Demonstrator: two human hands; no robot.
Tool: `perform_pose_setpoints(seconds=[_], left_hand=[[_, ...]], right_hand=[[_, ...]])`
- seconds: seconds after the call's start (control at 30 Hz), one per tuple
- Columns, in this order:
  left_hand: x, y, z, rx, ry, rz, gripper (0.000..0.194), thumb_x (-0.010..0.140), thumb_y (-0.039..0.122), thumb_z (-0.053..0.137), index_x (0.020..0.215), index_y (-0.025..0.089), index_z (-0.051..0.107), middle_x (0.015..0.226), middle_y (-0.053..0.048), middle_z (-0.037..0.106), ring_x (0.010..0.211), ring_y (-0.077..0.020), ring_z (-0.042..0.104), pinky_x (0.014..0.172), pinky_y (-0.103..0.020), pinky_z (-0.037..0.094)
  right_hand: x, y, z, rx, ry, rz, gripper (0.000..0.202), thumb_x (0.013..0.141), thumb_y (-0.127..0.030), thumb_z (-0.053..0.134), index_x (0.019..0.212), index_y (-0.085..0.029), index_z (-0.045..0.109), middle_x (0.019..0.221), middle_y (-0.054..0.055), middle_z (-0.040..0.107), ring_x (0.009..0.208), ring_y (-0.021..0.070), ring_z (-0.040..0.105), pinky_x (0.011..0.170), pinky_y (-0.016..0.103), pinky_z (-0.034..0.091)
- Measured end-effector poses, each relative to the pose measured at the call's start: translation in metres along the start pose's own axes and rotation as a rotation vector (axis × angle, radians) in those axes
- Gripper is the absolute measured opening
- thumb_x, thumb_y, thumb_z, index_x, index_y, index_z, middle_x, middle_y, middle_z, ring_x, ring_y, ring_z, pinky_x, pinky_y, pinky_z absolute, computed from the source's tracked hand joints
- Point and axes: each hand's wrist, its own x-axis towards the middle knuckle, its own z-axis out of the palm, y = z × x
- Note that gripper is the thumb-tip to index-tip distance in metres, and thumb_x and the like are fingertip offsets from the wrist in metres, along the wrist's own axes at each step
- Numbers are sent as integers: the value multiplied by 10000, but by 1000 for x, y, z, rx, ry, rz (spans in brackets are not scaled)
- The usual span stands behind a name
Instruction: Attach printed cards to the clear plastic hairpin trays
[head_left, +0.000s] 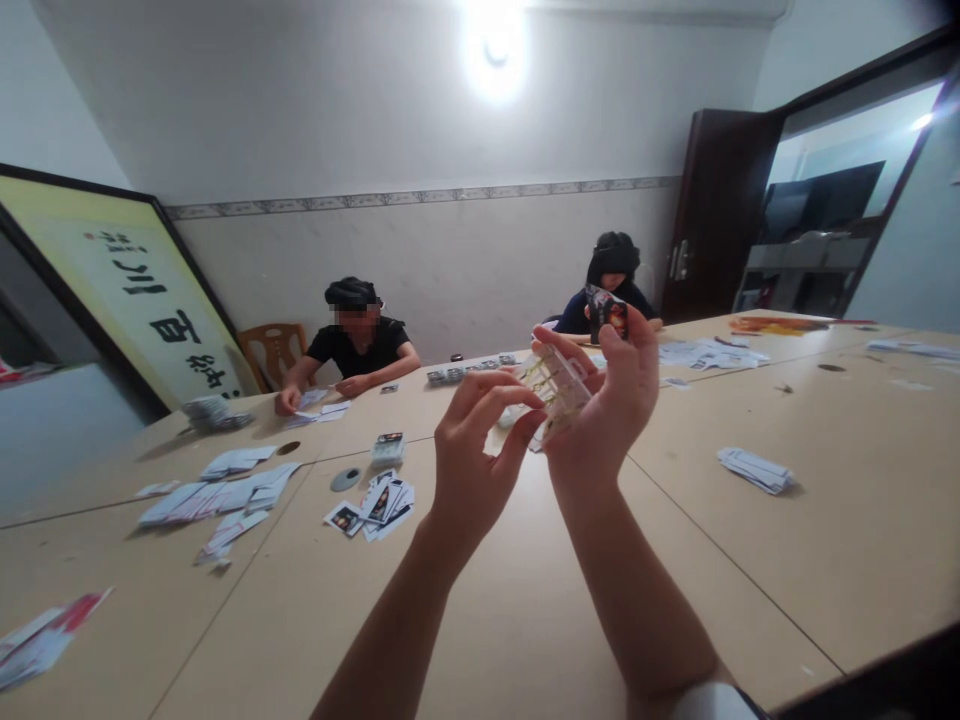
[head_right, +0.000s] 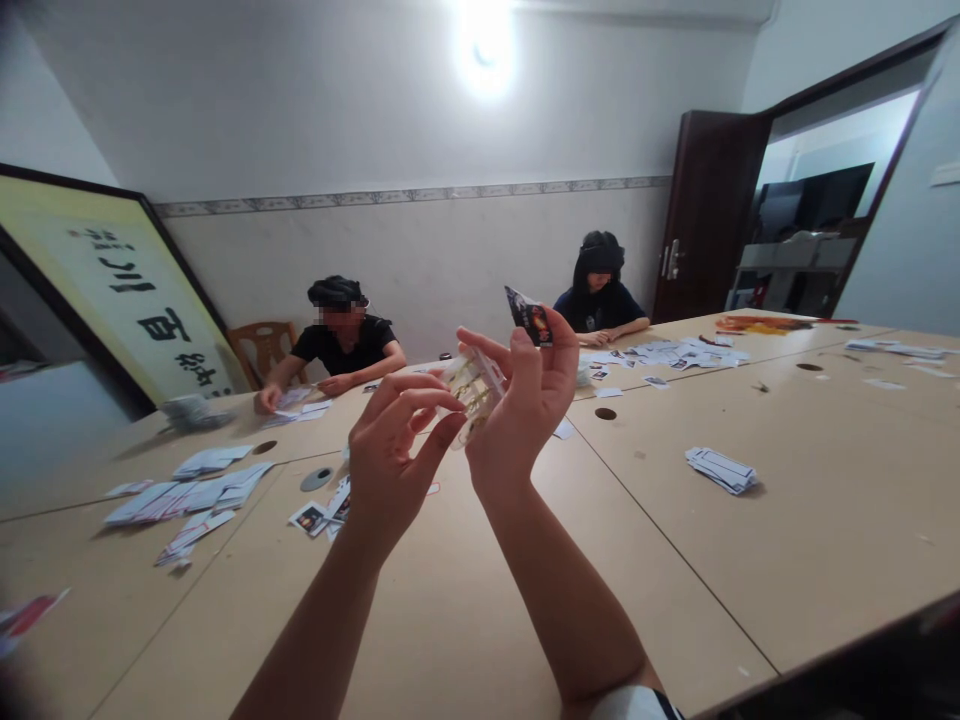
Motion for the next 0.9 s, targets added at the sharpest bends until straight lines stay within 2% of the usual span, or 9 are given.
perform_pose_setpoints(seconds=[0.23,0.43,0.57,0.73,0.9], left_hand=[[-1,0,0,-34,27,-34,74,870,198,750,907,218,689,989,-55,658,1069,-195,657,735,-274,611],[-3,-2,4,-40,76,7,59,863,190,756,902,221,724,990,-54,683,1085,-210,681,817,-330,637],[-4,-3,6,-49,93,16,70,859,176,757,897,227,730,978,-47,687,1087,-215,690,857,-360,643],[-4,-4,6,-53,91,25,89,858,155,756,905,226,730,967,-38,688,1065,-205,697,874,-364,640],[-2,-6,5,-8,76,62,82,865,143,747,885,219,721,972,-36,684,1054,-193,691,924,-385,620]], right_hand=[[-1,-2,1,35,-9,1,223,875,-290,567,1088,-272,504,892,-47,555,708,190,769,746,404,634],[-1,-3,0,9,-9,-13,226,873,-307,565,1087,-270,501,959,-30,589,714,194,771,744,416,638],[-1,-3,0,23,-16,-4,214,879,-291,556,1084,-270,498,918,-39,578,710,192,769,748,413,638],[-2,-3,1,69,3,2,210,870,-262,587,1071,-265,530,952,-35,535,700,182,770,721,377,634],[-3,-2,2,48,17,-14,193,879,-281,576,1066,-267,533,1032,-18,537,707,169,763,760,400,635]])
